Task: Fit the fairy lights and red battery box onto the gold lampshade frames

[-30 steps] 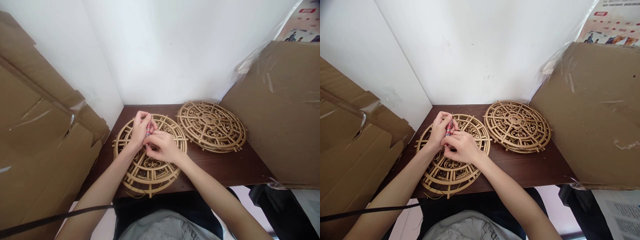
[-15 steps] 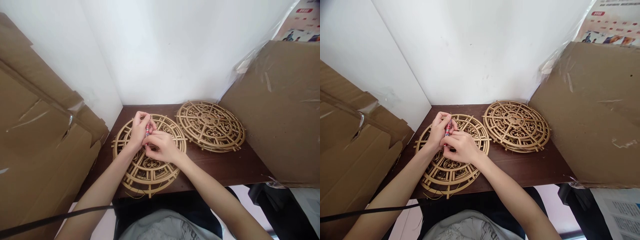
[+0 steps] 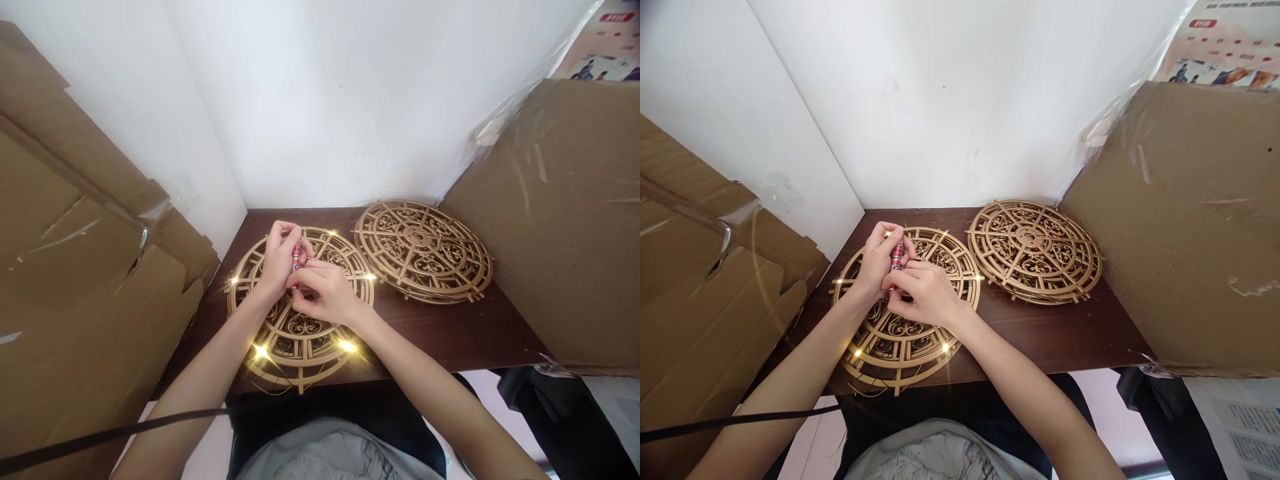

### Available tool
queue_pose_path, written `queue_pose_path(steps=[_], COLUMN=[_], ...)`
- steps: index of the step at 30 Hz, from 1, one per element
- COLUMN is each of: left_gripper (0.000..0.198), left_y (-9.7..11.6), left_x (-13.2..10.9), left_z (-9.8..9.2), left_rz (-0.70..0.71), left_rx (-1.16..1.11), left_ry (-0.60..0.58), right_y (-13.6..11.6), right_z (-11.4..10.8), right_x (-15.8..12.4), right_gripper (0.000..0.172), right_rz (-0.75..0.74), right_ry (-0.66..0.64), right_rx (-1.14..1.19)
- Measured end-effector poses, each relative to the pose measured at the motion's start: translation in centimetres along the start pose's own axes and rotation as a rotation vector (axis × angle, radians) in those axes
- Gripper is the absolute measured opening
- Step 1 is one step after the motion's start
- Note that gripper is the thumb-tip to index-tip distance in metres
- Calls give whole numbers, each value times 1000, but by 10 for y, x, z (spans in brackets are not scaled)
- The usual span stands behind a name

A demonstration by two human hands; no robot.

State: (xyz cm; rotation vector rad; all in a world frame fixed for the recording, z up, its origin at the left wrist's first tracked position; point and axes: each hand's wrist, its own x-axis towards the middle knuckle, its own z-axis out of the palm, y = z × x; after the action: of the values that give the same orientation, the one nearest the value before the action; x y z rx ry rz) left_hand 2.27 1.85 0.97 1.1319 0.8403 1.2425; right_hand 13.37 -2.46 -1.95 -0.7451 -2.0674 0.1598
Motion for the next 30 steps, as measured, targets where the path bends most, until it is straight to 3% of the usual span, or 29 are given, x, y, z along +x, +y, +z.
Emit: queue_pose_path(steps=[30], left_gripper=[16], left_y=[-1], left_x=[0], left_z=[1], left_rz=[-3], left_rx=[5], left_ry=[-3], right_y=[2], right_z=[2], right_x=[-1], right_gripper=[16], right_rz=[-26], right_ry=[-28], right_rx=[-22])
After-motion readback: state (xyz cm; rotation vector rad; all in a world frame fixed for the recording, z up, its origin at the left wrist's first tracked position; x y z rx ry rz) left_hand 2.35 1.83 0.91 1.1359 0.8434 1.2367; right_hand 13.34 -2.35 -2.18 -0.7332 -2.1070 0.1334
